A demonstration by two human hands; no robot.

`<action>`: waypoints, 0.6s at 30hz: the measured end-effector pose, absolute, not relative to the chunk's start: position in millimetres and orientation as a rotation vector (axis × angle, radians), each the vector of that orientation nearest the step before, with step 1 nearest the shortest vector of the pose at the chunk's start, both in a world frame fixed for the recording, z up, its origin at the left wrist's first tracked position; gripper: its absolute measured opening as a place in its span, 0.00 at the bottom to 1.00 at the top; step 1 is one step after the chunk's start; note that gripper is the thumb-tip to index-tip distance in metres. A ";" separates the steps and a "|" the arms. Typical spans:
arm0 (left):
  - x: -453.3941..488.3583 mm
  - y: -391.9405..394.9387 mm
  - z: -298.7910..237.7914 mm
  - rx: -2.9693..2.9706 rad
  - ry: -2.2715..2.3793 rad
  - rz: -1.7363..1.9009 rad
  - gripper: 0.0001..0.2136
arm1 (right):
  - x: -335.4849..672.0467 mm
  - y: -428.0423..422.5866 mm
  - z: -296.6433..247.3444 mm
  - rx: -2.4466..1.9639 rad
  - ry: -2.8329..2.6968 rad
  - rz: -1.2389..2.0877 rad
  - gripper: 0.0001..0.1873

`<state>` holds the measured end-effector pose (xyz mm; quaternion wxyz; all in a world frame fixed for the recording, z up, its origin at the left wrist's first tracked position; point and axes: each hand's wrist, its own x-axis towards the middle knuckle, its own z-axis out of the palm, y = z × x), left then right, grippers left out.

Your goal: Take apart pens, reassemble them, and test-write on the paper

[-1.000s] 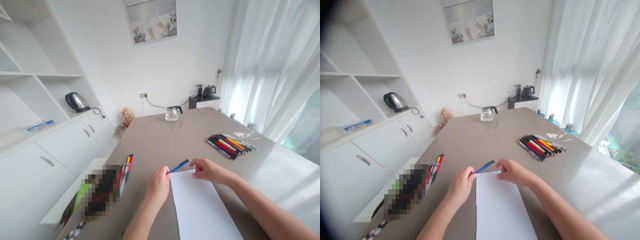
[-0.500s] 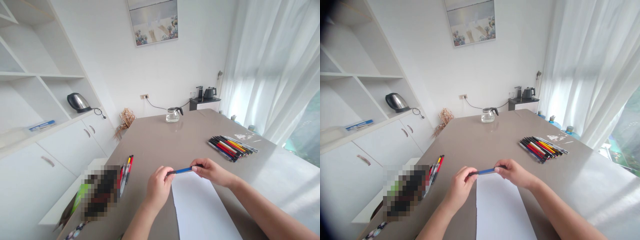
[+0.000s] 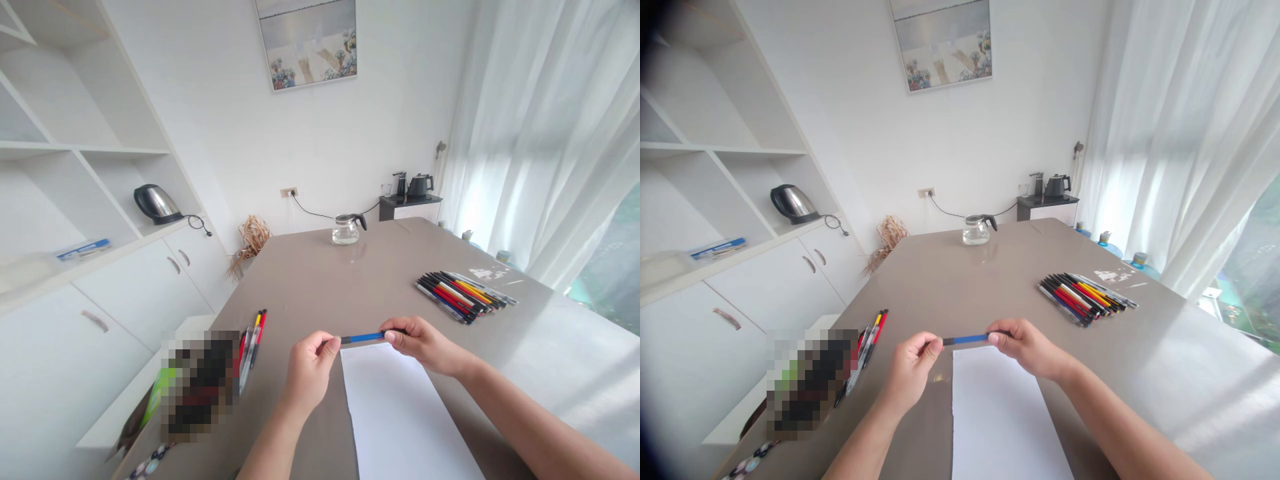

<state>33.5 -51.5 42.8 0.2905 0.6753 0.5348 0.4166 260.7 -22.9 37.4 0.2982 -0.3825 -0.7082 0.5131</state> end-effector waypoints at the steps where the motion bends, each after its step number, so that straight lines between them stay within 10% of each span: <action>1: 33.3 -51.3 43.1 1.797 1.421 1.104 0.14 | 260.5 -23.2 38.1 -1.019 -1.888 1.357 0.19; 18: 32.7 -46.3 36.6 1.488 1.245 1.236 0.13 | 262.0 -17.7 32.6 -1.033 -1.833 1.308 0.19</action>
